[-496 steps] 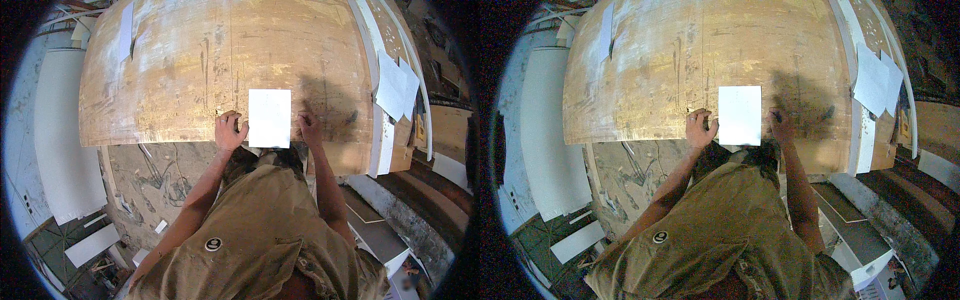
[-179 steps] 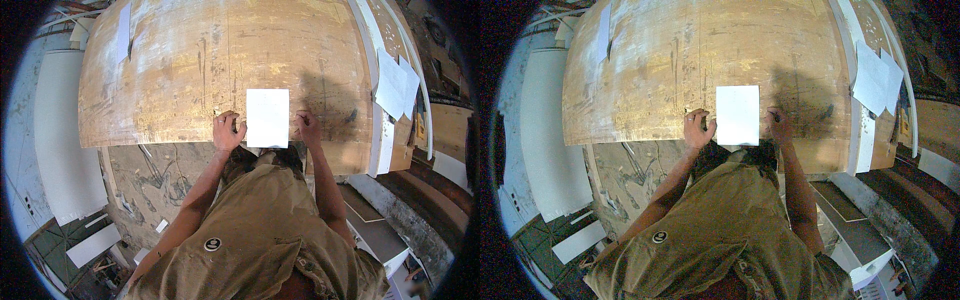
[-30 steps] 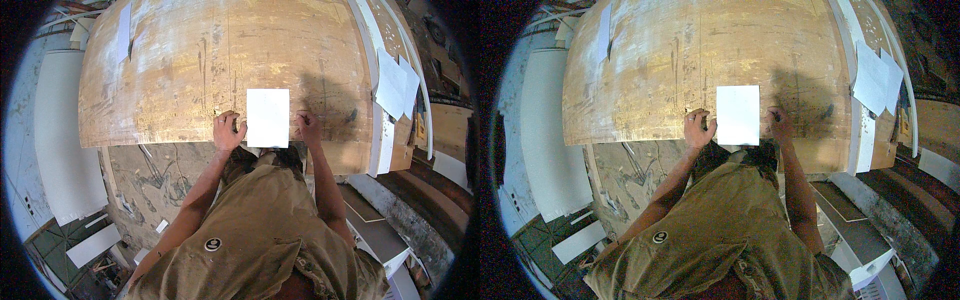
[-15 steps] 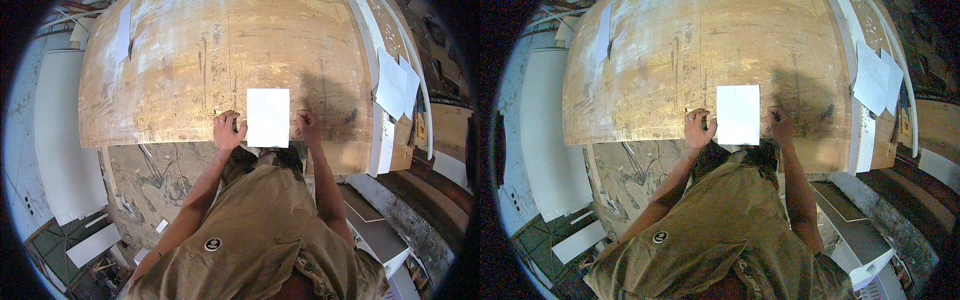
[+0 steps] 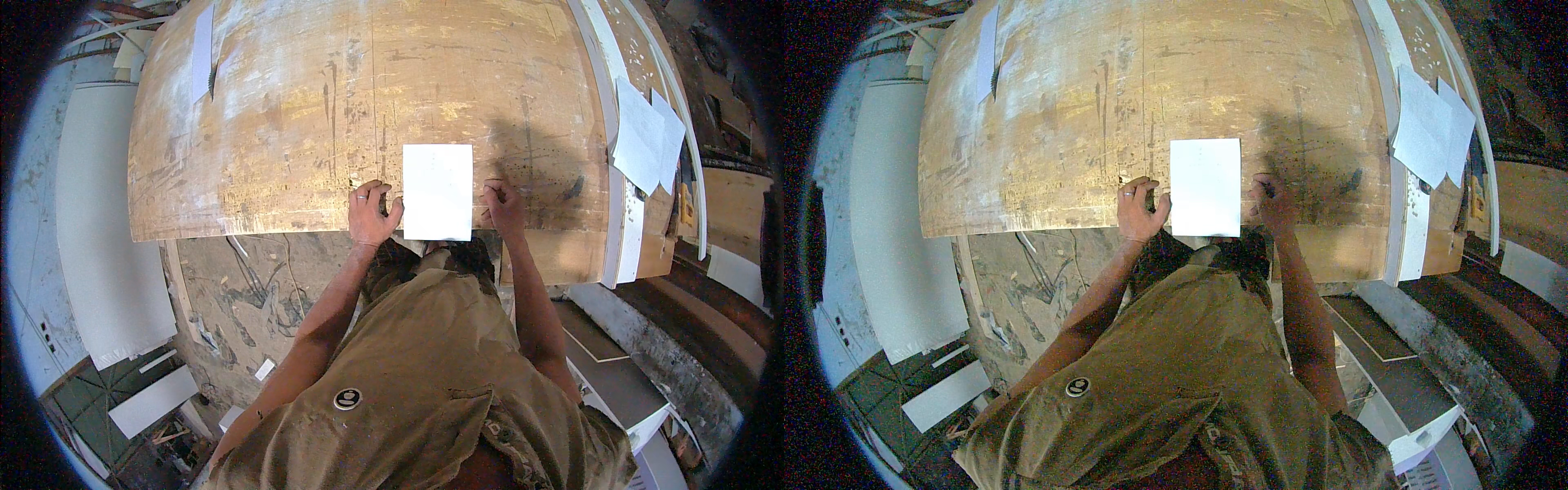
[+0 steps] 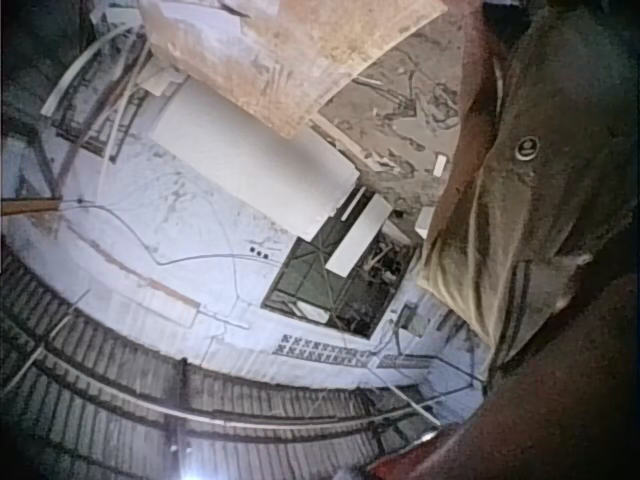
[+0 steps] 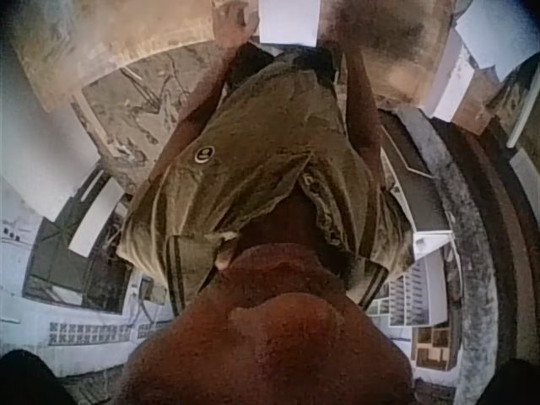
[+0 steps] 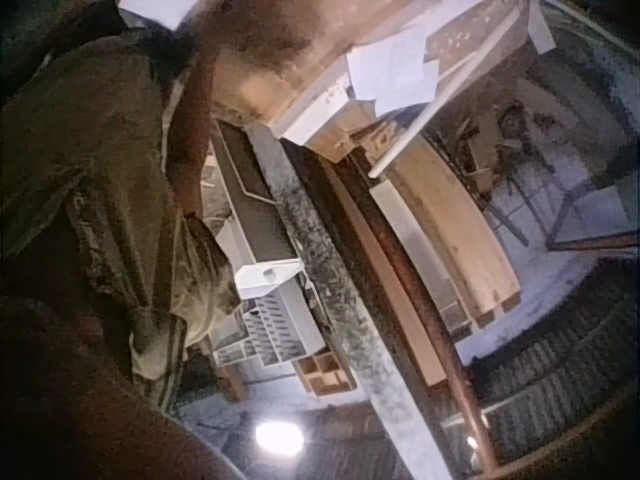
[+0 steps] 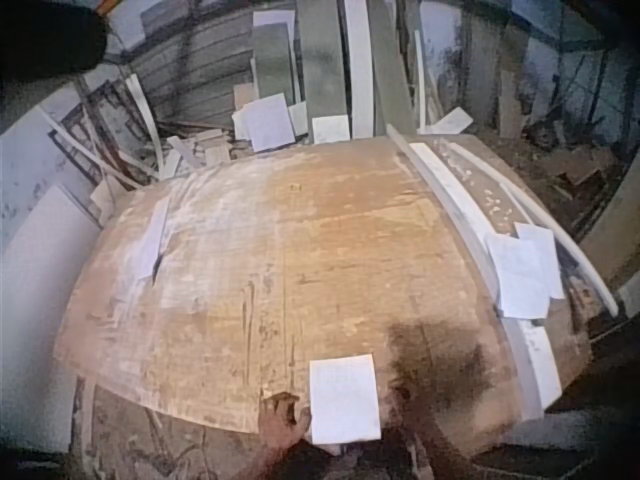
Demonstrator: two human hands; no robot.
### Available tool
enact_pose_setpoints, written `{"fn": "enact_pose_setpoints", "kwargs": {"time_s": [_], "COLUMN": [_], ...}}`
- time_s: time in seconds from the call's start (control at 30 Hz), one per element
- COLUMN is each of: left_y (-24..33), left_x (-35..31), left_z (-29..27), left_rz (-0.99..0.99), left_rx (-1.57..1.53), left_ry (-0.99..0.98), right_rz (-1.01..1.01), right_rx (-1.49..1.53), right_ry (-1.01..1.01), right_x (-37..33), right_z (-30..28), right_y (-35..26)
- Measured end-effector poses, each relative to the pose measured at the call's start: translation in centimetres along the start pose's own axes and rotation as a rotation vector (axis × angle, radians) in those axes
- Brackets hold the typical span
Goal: The person measures a large wooden surface with a yellow tape measure and hammers nails into a white trim piece against a wooden board.
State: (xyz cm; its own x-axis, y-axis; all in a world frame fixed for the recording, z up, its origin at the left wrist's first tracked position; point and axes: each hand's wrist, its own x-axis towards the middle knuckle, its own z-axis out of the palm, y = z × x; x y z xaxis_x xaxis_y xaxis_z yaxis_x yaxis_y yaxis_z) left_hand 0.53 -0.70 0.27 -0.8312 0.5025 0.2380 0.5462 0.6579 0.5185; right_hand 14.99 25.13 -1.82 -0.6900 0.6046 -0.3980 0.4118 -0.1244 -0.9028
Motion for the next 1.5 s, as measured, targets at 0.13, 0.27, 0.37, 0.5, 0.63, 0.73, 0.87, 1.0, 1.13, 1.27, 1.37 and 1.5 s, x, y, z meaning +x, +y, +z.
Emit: {"fn": "enact_pose_setpoints", "kwargs": {"time_s": [0.13,0.27,0.37,0.5,0.63,0.73,0.87,1.0,1.13,1.27,1.37,1.5], "left_y": [0.19,0.22,0.15,0.05,0.05,0.07,0.08,-0.01,-0.24,-0.4,-0.38,-0.21], "left_x": [0.04,0.02,-0.01,-0.03,-0.05,-0.05,-0.08,-0.14,-0.16,-0.25,-0.26,-0.2], "left_z": [-0.14,-0.18,-0.11,-0.02,-0.04,-0.06,-0.05,0.02,0.13,0.23,0.25,0.08], "left_rz": [-0.015,-0.014,-0.019,-0.008,-0.014,-0.012,-0.012,-0.014,0.005,-0.006,-0.01,-0.02], "left_rx": [-0.001,0.0,-0.001,0.002,0.004,0.007,-0.001,0.0,0.013,0.009,0.006,-0.001], "left_ry": [-0.003,-0.003,-0.005,0.003,-0.003,0.002,0.005,0.003,0.002,-0.01,-0.012,-0.011], "right_rz": [0.007,0.033,0.021,0.027,0.0,0.011,0.01,-0.004,-0.003,-0.017,0.001,-0.041], "right_rx": [-0.025,-0.01,0.003,0.01,0.02,0.027,0.002,-0.008,-0.017,0.003,-0.013,0.015], "right_ry": [0.014,0.019,0.012,-0.004,0.006,0.008,0.007,0.006,-0.007,-0.011,-0.007,-0.014], "right_x": [-0.05,-0.09,-0.11,-0.07,-0.09,-0.17,-0.12,0.0,-0.09,-0.21,-0.15,-0.04], "right_z": [0.04,0.1,0.1,-0.01,0.0,0.02,0.03,0.05,-0.01,-0.04,-0.01,0.07], "right_y": [-0.02,-0.03,0.08,0.25,0.19,0.06,0.01,0.08,0.05,0.07,0.22,0.42]}}
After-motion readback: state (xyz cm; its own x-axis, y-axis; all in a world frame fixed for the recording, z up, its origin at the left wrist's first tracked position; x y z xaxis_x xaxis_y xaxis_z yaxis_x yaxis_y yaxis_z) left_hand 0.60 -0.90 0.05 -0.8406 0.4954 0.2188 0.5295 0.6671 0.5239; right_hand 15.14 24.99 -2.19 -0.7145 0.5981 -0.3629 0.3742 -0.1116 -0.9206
